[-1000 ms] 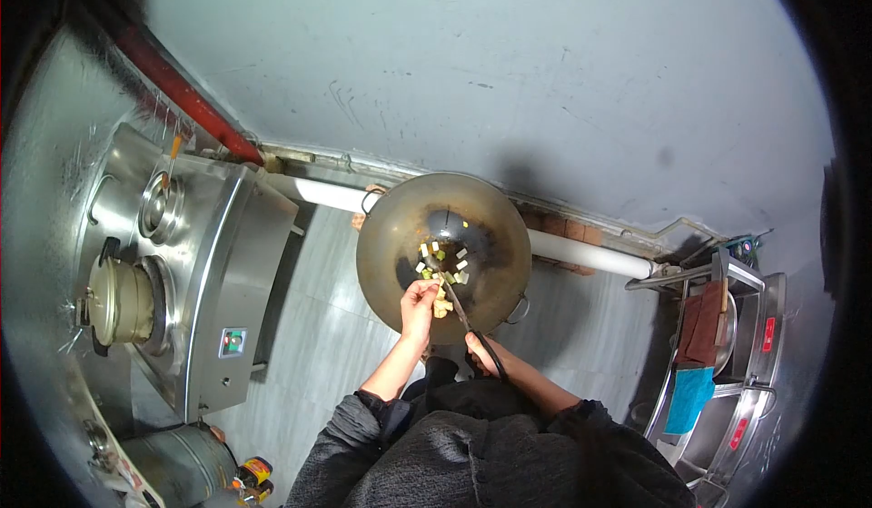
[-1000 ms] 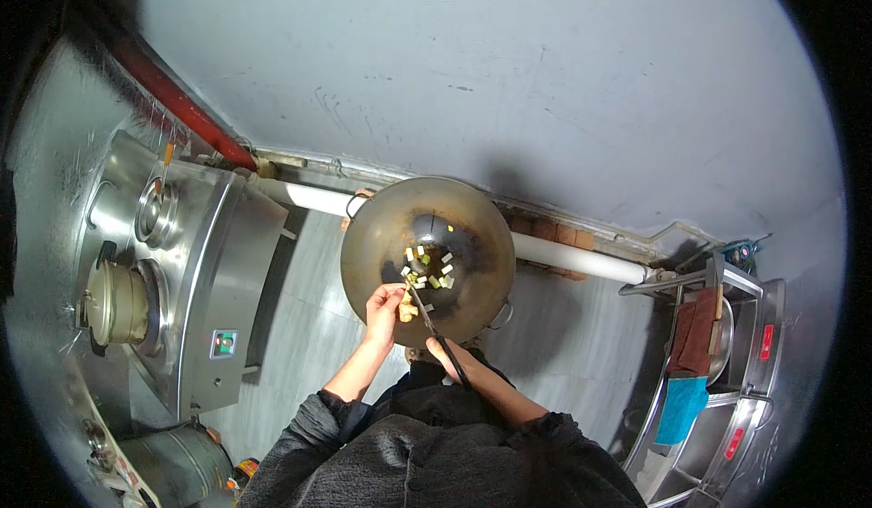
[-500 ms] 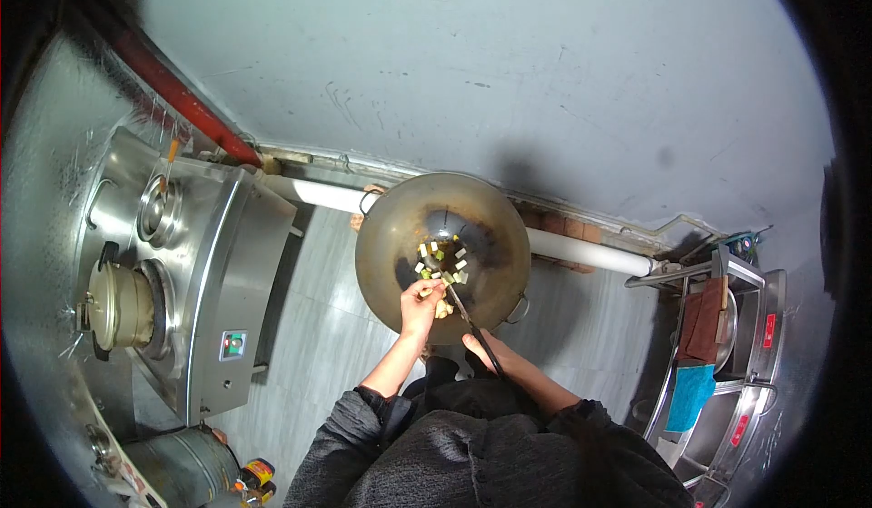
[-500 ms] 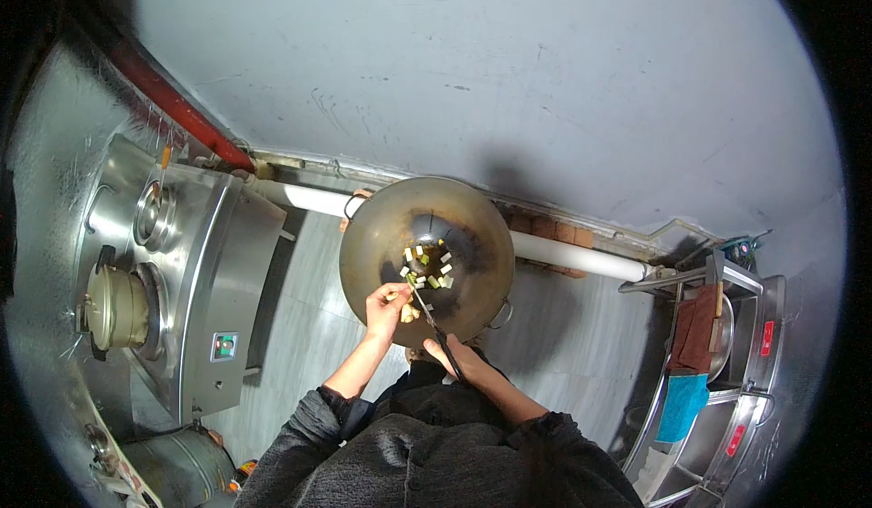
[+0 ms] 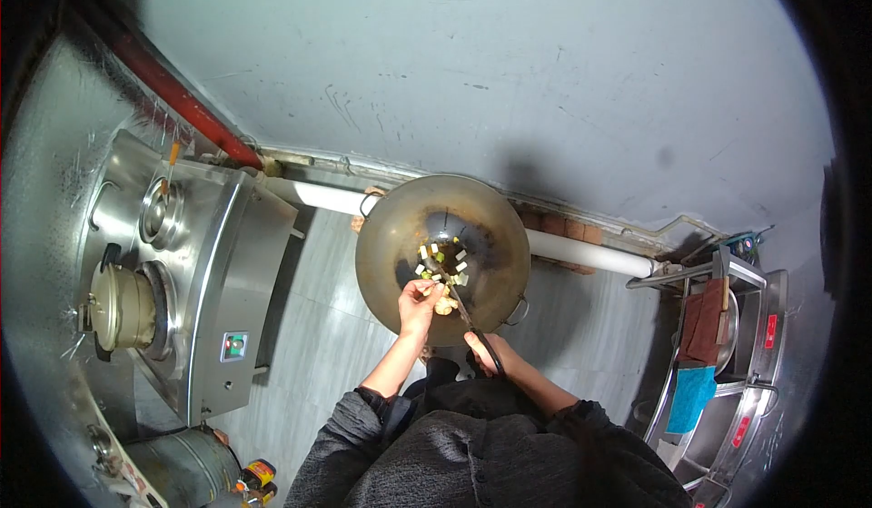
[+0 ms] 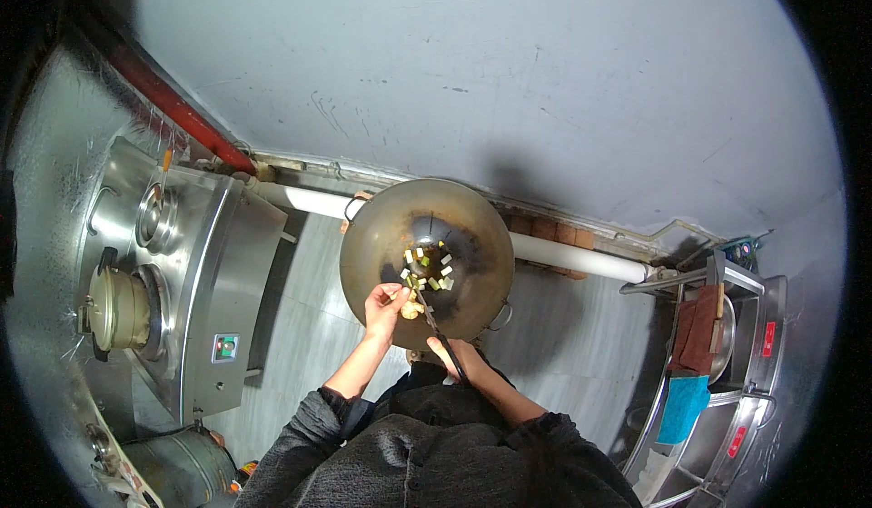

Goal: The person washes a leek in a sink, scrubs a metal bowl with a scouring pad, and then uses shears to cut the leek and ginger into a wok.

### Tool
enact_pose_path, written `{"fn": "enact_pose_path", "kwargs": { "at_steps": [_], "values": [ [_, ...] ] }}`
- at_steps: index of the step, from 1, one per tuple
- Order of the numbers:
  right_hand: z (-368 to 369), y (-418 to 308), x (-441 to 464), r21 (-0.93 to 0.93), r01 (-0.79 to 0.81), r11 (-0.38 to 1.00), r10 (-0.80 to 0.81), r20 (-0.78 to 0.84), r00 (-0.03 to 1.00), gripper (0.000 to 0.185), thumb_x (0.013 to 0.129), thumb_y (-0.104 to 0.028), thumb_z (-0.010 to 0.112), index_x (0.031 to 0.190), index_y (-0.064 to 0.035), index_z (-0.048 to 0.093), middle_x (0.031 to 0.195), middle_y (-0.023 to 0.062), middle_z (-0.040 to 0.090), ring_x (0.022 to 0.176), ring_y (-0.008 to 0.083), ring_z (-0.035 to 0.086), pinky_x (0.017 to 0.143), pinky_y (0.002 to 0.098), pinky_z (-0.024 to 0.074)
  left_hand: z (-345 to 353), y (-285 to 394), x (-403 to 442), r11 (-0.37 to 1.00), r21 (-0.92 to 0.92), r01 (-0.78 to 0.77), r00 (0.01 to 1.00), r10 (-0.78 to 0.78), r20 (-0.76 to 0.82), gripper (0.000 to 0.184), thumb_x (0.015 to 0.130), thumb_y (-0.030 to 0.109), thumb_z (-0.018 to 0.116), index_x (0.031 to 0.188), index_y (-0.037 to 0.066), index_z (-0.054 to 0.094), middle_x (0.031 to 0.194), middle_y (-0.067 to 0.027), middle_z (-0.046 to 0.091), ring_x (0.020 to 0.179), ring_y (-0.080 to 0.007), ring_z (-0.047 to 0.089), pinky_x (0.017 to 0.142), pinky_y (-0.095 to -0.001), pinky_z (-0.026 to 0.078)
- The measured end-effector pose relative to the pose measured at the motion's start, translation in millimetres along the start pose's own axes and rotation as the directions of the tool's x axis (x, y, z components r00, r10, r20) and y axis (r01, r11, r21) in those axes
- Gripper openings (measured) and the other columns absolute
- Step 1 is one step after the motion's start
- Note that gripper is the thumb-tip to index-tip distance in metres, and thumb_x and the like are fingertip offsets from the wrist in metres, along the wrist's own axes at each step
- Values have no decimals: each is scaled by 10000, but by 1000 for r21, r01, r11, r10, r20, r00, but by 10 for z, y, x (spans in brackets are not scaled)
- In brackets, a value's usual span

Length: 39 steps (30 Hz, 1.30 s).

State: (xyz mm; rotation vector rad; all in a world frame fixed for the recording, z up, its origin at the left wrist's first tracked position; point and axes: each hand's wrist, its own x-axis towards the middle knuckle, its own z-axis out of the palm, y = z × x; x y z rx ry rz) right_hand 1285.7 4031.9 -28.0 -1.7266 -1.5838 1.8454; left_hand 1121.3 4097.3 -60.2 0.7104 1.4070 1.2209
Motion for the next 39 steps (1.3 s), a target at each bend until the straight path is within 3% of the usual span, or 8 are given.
{"fn": "enact_pose_path", "kwargs": {
  "at_steps": [6,11,14,21,25,30,36,39],
  "values": [
    [-44,68,20,119,-166,979,157,87,984,676,808,-614,301,693,21,504,544,102,518,497,188,545,444,303,408,-109,-12,82,926,-346,147,989,-140,46,165,755,18,609,904,39,542,886,-57,581,772,-120,561,673,-225,465],
    [-97,-184,-172,3,141,990,-141,-32,990,693,819,-593,305,929,67,489,808,202,558,801,290,557,688,359,422,-201,118,69,777,-587,228,973,-210,99,260,769,-56,541,1004,55,524,935,-101,570,869,-177,575,753,-255,499],
    [-76,-122,-134,41,30,999,-32,38,999,691,828,-571,307,1052,71,429,967,245,519,938,324,501,786,380,378,-254,193,89,732,-610,304,951,-273,145,239,776,-52,519,991,53,517,924,-118,569,906,-218,572,801,-334,489],
    [25,74,47,42,137,990,-138,23,990,661,818,-547,387,1029,78,417,948,254,516,913,317,510,762,371,386,-372,177,127,572,-629,526,850,-350,392,174,776,30,561,943,52,519,906,-101,579,806,-205,591,739,-335,504],
    [47,61,36,13,117,993,-117,30,993,653,798,-542,438,970,88,419,843,219,515,825,273,518,707,350,398,-358,153,119,588,-624,515,857,-358,369,155,786,47,561,936,55,518,905,-92,578,759,-188,589,674,-299,512],
    [101,28,68,49,221,974,-222,16,975,626,801,-532,443,917,84,437,776,158,509,745,229,510,666,327,402,-232,298,-21,809,-463,362,923,-244,297,223,821,49,514,1043,47,487,953,-93,568,807,-182,584,675,-269,519],
    [123,21,74,157,172,973,-189,102,977,643,821,-579,330,864,47,473,744,111,508,708,204,479,638,349,386,-240,229,-36,904,-333,269,950,-194,243,203,824,40,506,1027,27,496,961,-86,566,811,-169,579,681,-270,517],
    [217,95,111,194,192,962,-196,1,981,647,820,-606,279,824,12,469,693,74,485,652,195,461,594,337,379,-178,217,-73,917,-315,244,965,-195,178,191,825,40,504,1015,26,502,951,-81,567,806,-165,575,695,-278,514]
  ]
}}
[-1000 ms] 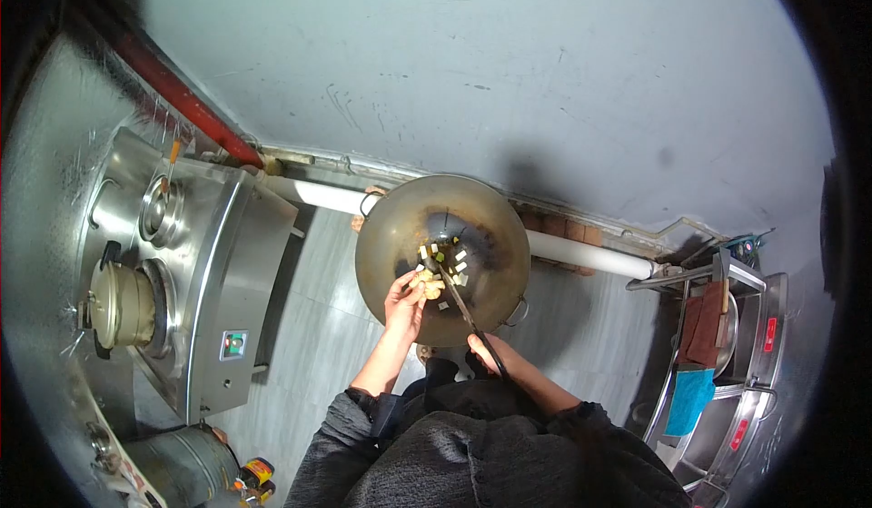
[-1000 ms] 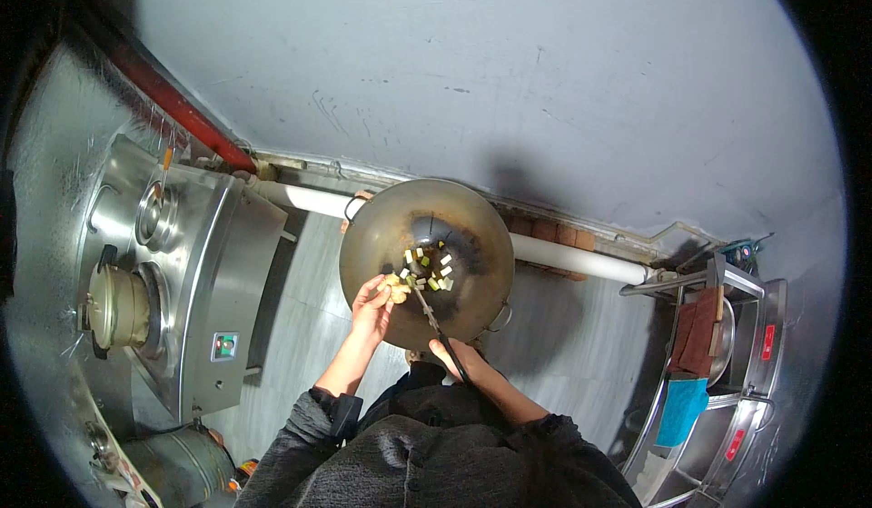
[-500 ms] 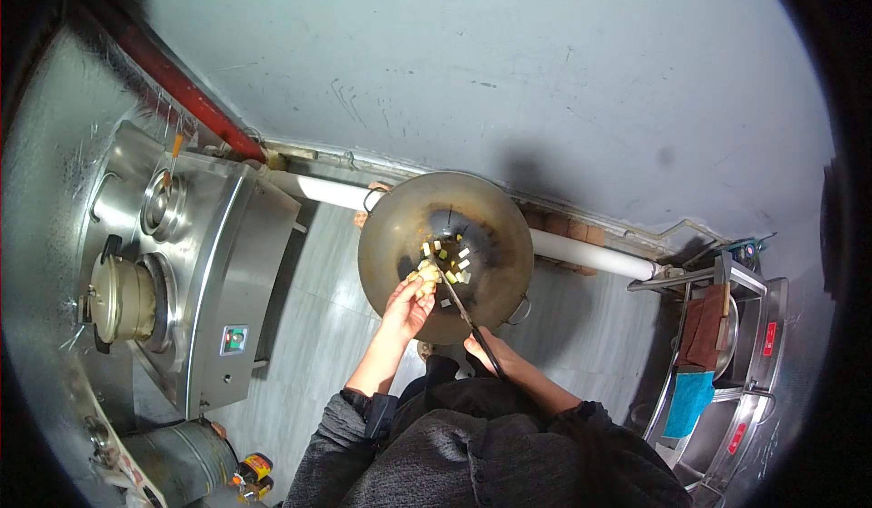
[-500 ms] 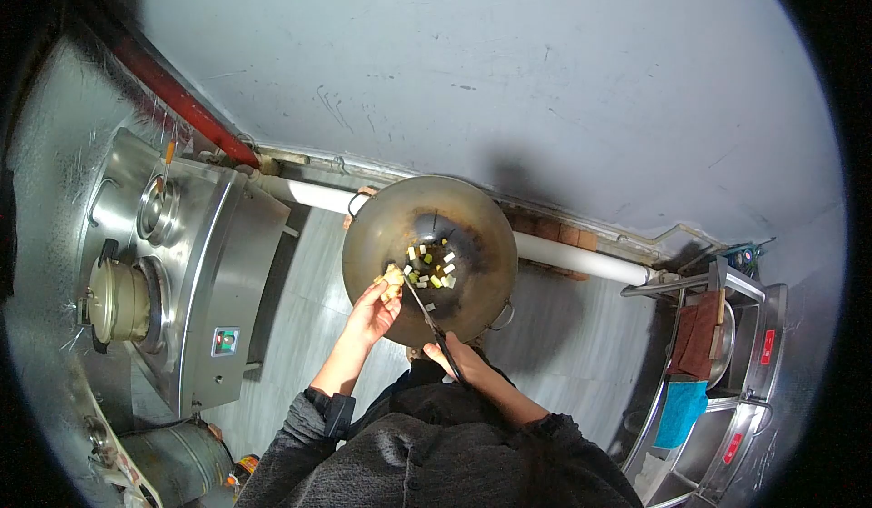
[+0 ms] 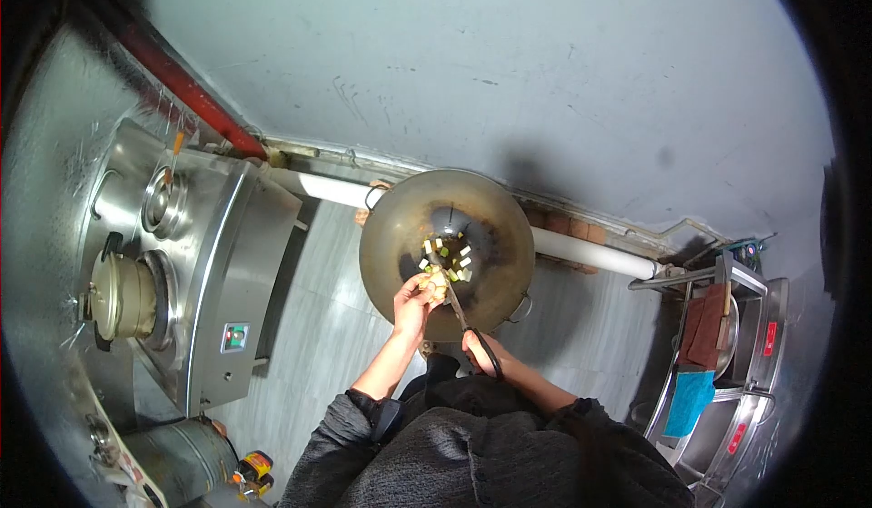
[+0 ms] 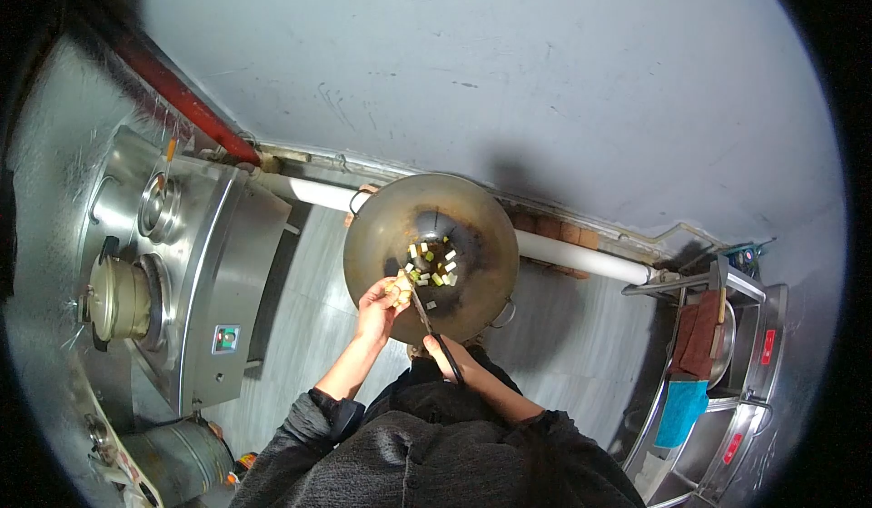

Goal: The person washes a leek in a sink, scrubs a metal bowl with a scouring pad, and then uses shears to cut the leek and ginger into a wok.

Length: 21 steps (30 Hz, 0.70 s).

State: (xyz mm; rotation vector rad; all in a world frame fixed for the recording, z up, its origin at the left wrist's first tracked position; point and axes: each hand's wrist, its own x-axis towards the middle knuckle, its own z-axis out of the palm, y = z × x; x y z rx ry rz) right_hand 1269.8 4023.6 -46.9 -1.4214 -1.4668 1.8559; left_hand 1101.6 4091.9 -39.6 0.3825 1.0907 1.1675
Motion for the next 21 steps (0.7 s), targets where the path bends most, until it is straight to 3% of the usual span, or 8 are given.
{"fn": "enact_pose_path", "kwargs": {
  "at_steps": [4,8,10,12,13,17,19,21],
  "values": [
    [3,-77,-41,168,-138,976,124,90,988,595,825,-603,269,844,-39,458,660,18,410,582,133,420,527,279,371,38,-1,-19,999,3,-36,998,36,-51,188,826,42,498,1012,18,502,946,-81,569,812,-168,574,717,-298,511],
    [-21,-80,-59,356,-163,920,119,140,983,566,827,-598,271,915,-66,442,660,-13,356,558,89,373,503,246,362,-15,30,40,953,-304,0,996,-27,-86,145,827,48,483,962,0,506,949,-90,569,831,-182,574,759,-325,504],
    [-54,-77,-67,328,-163,930,122,142,982,555,835,-584,271,916,-61,438,666,-14,360,557,95,373,502,248,359,-38,70,83,942,-334,-18,997,-7,-72,137,799,58,522,927,10,517,927,-91,578,835,-185,574,766,-320,499],
    [-66,-56,-66,284,-125,951,94,120,988,534,844,-565,278,915,-60,433,671,-17,357,557,96,371,500,250,356,-84,133,118,925,-368,100,991,-124,-42,193,747,43,575,919,46,489,884,-67,587,781,-167,584,676,-293,503],
    [-69,-53,-76,285,-123,951,93,119,989,534,844,-565,278,915,-60,433,671,-17,357,557,96,371,500,250,356,-105,151,121,932,-331,151,975,-195,-104,215,731,60,594,921,87,497,853,-35,598,748,-132,585,596,-237,473],
    [-87,-83,-104,236,-123,964,87,157,984,417,877,-484,299,932,-91,428,661,-25,348,566,85,355,523,244,341,-78,220,112,960,-267,83,996,-90,-14,128,760,75,583,881,98,546,868,-32,603,765,-138,586,611,-234,484],
    [-82,-106,-116,222,-104,969,65,178,982,386,883,-458,314,929,-93,430,661,-25,351,564,82,352,519,244,338,25,228,31,952,-296,73,993,-96,-63,116,774,74,572,885,91,544,863,-35,606,773,-144,589,629,-245,493],
    [-57,-280,-161,123,99,987,-105,44,993,535,840,-523,361,717,-11,462,599,21,425,564,122,420,501,284,338,85,246,-10,944,-325,63,988,-104,-111,103,788,73,561,889,84,543,858,-37,609,781,-150,591,646,-256,502]
  ]
}}
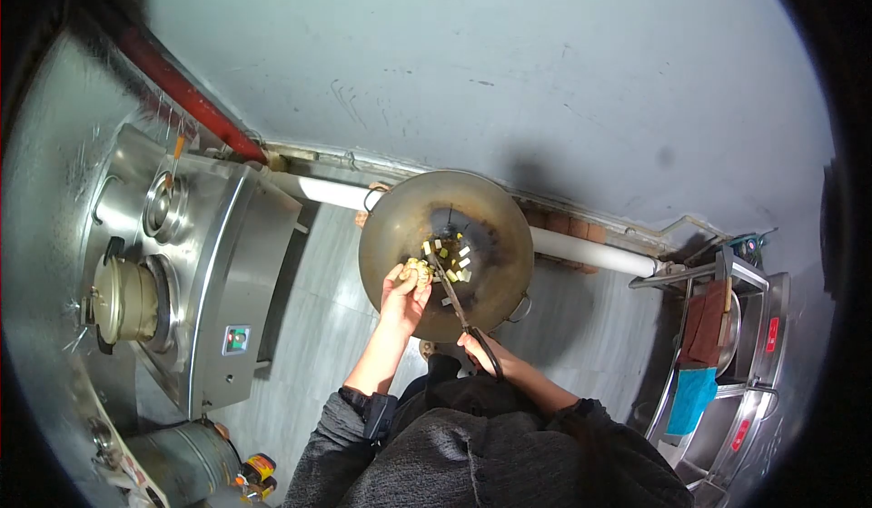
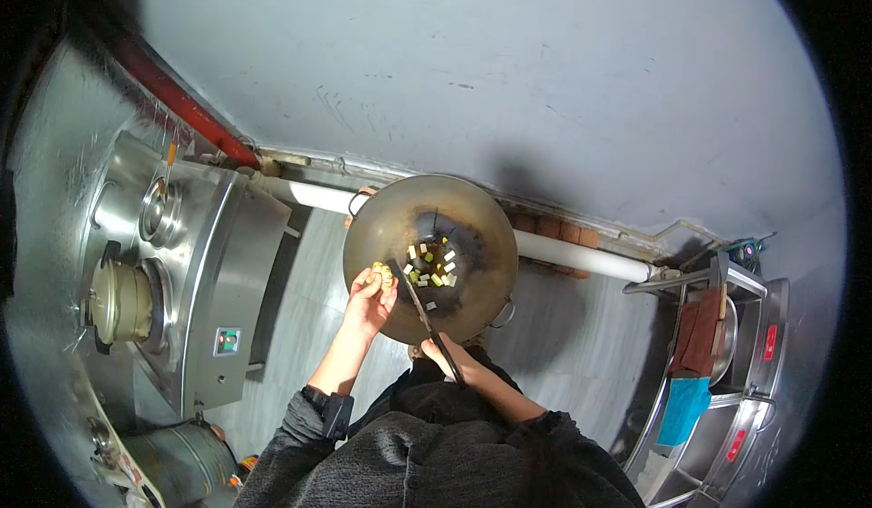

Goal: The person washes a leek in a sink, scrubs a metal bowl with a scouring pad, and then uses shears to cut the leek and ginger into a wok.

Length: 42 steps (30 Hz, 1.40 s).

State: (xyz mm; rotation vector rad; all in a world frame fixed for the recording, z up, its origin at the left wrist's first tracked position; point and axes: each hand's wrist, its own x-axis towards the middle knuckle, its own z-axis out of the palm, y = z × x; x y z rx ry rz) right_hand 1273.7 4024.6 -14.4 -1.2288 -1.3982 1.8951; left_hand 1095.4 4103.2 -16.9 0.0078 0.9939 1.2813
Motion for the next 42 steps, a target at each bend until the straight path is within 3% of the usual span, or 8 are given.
{"fn": "enact_pose_path", "kwargs": {
  "at_steps": [3,16,22,28,31,36,40,42],
  "values": [
    [82,23,23,-142,102,985,-122,-143,982,509,828,-469,426,697,18,493,585,55,451,571,144,441,522,295,343,-47,-52,35,1000,4,10,996,-10,92,97,791,81,568,884,78,542,842,-43,611,797,-162,593,676,-280,512],
    [48,-18,-36,-147,88,985,-96,-47,994,483,811,-454,465,698,14,499,587,57,451,579,125,423,506,312,335,-122,-176,46,998,10,-58,998,58,24,126,784,102,592,888,54,541,827,-67,604,709,-142,588,596,-237,508],
    [-7,-96,-56,-53,11,999,-11,-9,1000,486,846,-457,414,677,-2,435,579,5,381,603,107,386,528,283,324,-140,-248,-1,996,89,-2,1000,-1,28,120,804,119,567,897,47,543,838,-60,603,713,-146,585,605,-245,507],
    [-72,-177,-91,-20,18,1000,-17,52,999,521,865,-463,362,772,34,488,686,41,501,691,150,427,610,302,362,-129,-171,30,986,156,57,998,-63,31,161,810,107,557,938,10,546,825,-104,607,665,-160,593,565,-250,511],
    [-118,-185,-74,-128,-147,981,152,32,988,581,854,-494,363,792,64,511,702,67,536,698,170,445,630,321,374,-165,-110,61,975,200,100,992,-112,49,190,815,102,546,971,-6,539,831,-113,607,667,-173,596,558,-254,512],
    [-154,-216,-87,-111,-310,944,307,-50,951,558,816,-474,479,672,63,519,548,53,474,576,121,425,535,310,365,-156,-111,137,972,209,109,992,-120,40,204,816,84,535,991,-21,533,839,-122,607,674,-187,600,556,-253,513],
    [-125,-92,-88,-160,-245,956,226,-132,965,517,807,-447,516,620,35,502,526,4,437,546,102,400,496,295,339,-88,-132,108,972,219,86,996,-89,3,197,818,90,533,985,-15,537,833,-120,608,672,-180,597,561,-253,510],
    [-116,1,-79,-126,-148,981,137,-90,986,451,821,-486,473,659,-66,468,475,-46,401,390,56,367,360,231,255,-72,-118,74,964,257,67,998,-69,-1,195,822,107,532,983,-3,538,824,-115,608,674,-175,593,569,-257,506]
  ]
}}
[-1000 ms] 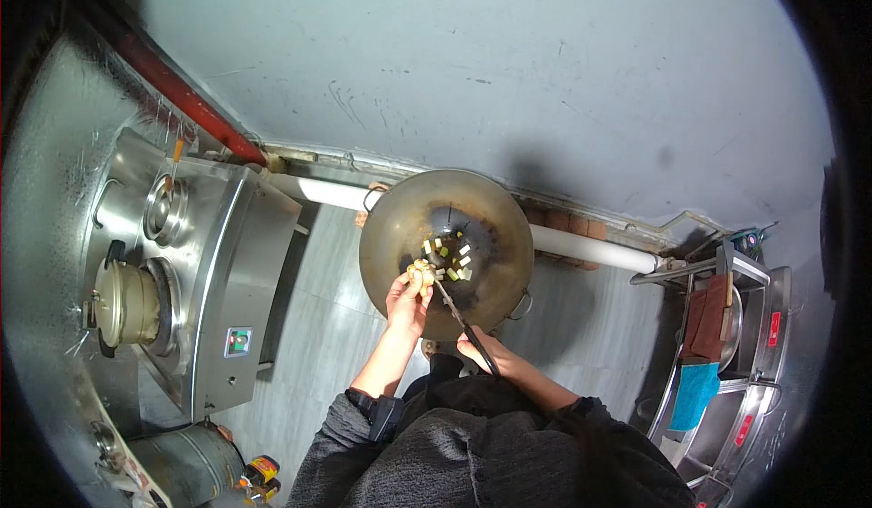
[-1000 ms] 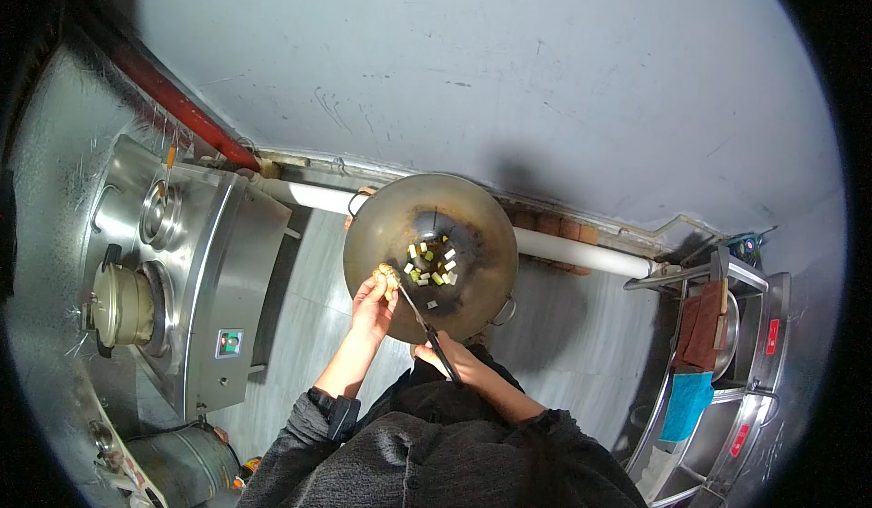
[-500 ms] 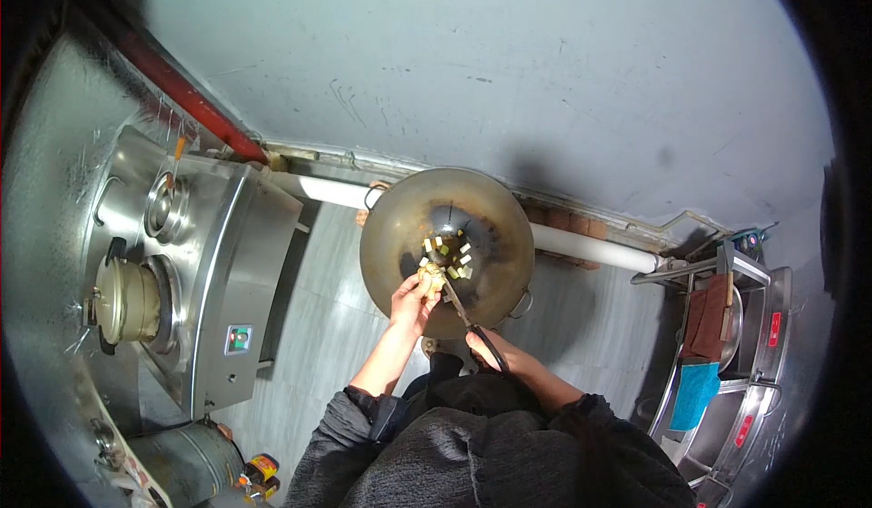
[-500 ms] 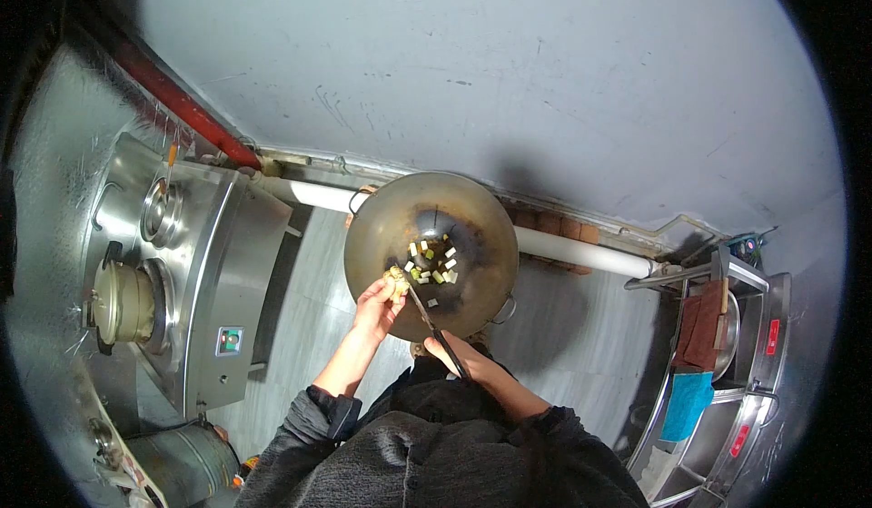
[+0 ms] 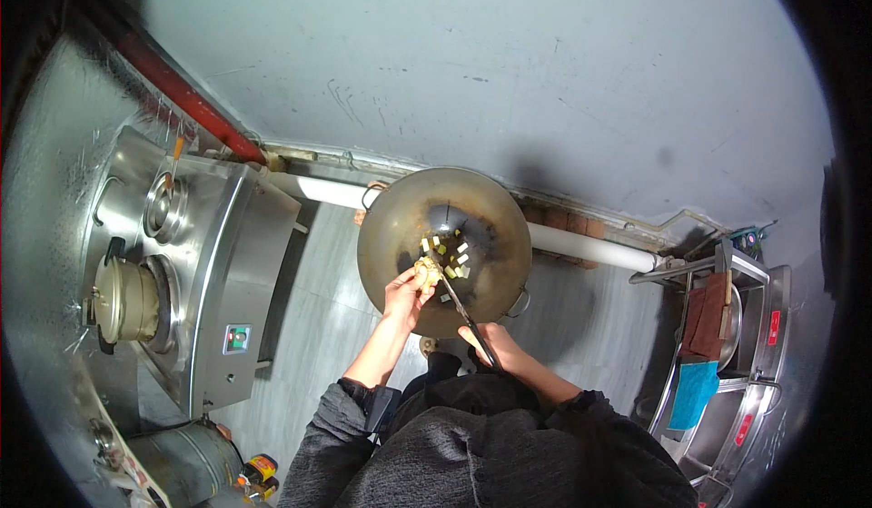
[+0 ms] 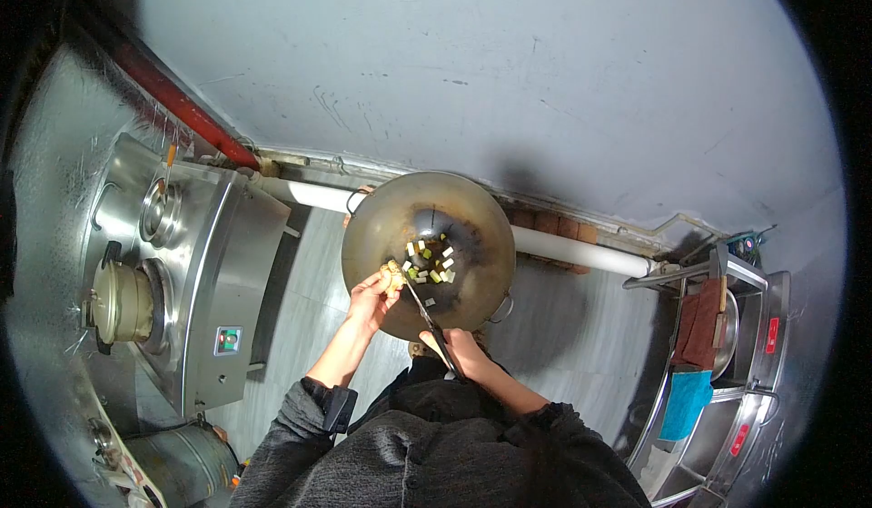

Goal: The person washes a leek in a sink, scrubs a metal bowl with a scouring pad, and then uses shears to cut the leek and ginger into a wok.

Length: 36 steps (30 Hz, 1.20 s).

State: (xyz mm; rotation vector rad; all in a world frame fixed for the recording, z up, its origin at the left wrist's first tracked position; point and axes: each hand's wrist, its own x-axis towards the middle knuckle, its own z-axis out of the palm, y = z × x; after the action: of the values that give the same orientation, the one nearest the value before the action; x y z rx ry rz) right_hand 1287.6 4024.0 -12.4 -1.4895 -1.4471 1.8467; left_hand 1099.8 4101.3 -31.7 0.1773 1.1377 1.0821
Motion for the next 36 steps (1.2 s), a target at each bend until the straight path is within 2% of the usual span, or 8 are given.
{"fn": "enact_pose_path", "kwargs": {
  "at_steps": [3,7,12,22,27,31,33,36],
  "values": [
    [-35,-65,-66,210,99,973,-116,72,991,446,841,-492,424,691,-73,455,521,-39,409,434,59,383,382,245,276,-10,30,-61,990,130,-52,996,42,74,204,814,113,550,979,-6,554,828,-103,610,679,-157,589,572,-251,501],
    [12,-423,-171,83,110,990,-113,27,993,490,877,-442,368,779,21,495,542,-11,395,512,99,379,470,277,313,43,14,-120,986,168,3,996,-18,87,201,787,85,582,953,-28,572,825,-109,616,655,-153,597,547,-249,508],
    [-17,-55,2,94,-158,983,141,168,976,591,840,-520,378,629,19,497,473,24,418,454,132,434,431,296,334,-58,4,-35,973,215,83,992,-101,77,233,785,81,580,988,-30,548,817,-119,615,639,-156,597,540,-255,506],
    [-90,-122,12,38,-226,973,223,70,972,514,822,-466,467,628,5,537,465,67,482,436,154,499,416,316,358,-163,45,153,982,114,151,980,-164,113,240,793,84,567,999,-26,514,804,-130,609,623,-175,602,535,-267,504],
    [-6,252,130,-277,215,936,-260,-138,956,493,850,-403,466,549,-13,455,406,46,435,344,120,435,359,274,335,-128,106,130,968,161,190,974,-206,93,243,781,148,599,941,-25,540,798,-113,609,632,-170,590,524,-257,493],
    [-82,84,30,-289,133,948,-163,-80,983,517,850,-438,441,539,-24,441,421,51,434,356,117,436,363,278,340,-171,91,186,946,41,322,922,-323,214,268,787,187,592,944,-21,533,823,-121,593,679,-196,582,557,-258,495],
    [-98,48,4,40,-132,990,127,107,986,539,848,-491,397,541,-48,412,420,23,391,329,124,390,344,281,312,-217,106,195,914,-93,394,898,-362,252,266,793,188,582,950,-20,528,839,-126,586,700,-209,579,566,-259,497],
    [-108,108,37,154,-129,980,103,168,980,507,846,-528,353,638,-70,413,502,-9,371,406,104,377,385,263,311,-267,86,238,898,-219,383,911,-326,254,260,803,183,566,965,-15,516,865,-136,575,727,-230,575,579,-264,500]
  ]
}}
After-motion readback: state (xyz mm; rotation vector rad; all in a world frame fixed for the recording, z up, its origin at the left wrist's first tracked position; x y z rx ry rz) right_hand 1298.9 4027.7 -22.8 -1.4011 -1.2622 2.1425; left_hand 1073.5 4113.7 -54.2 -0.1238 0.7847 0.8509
